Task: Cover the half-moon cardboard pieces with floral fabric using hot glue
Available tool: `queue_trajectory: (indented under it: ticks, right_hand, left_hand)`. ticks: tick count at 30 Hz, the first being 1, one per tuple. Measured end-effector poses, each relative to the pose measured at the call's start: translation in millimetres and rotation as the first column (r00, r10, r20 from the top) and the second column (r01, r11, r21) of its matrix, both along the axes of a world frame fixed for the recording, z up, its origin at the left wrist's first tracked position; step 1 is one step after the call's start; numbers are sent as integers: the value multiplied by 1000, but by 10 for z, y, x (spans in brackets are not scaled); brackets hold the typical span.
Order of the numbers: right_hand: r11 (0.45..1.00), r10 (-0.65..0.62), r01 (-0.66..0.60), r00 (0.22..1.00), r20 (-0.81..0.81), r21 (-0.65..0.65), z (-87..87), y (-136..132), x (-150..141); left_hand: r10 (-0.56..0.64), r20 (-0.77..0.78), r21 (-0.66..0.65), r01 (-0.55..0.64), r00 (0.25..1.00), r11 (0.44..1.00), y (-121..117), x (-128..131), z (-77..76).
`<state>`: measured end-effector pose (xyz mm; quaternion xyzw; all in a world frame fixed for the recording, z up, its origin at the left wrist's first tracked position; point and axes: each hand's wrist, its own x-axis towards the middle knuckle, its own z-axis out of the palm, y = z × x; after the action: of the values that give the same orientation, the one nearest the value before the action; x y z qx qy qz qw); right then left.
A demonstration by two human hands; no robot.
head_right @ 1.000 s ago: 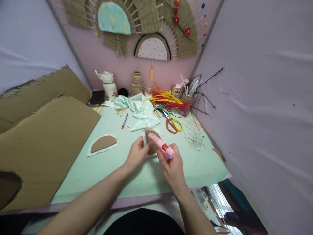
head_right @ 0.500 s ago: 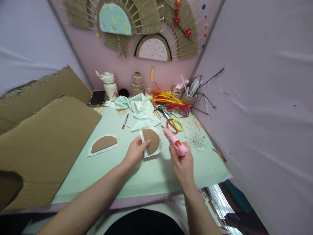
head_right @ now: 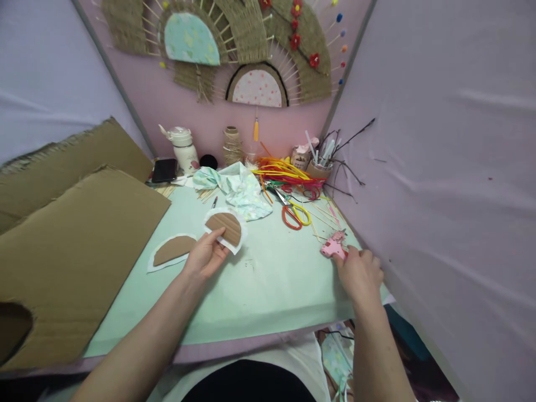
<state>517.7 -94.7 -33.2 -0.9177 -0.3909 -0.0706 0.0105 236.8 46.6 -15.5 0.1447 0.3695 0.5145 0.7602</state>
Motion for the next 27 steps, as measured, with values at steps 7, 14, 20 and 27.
queue_trajectory:
  ticks: [7, 14, 20, 27]
  right_hand:
    - [960, 279, -272, 950, -143, 62, 334, 948, -188]
    - [958, 223, -267, 924, -310, -108, 178, 1802, -310]
    - [967, 241, -256, 910, -338, -2, 318, 1356, -316]
    - [878, 478, -215, 353, -804, 428, 419, 152, -790]
  left_hand:
    - [14, 33, 8, -15, 999, 1000, -2, 11, -5]
    - [24, 80, 6, -24, 997, 1000, 46, -66, 0]
    - [63, 120, 7, -64, 991, 998, 67, -152, 72]
    - [69, 154, 104, -86, 986, 991, 4, -170, 167]
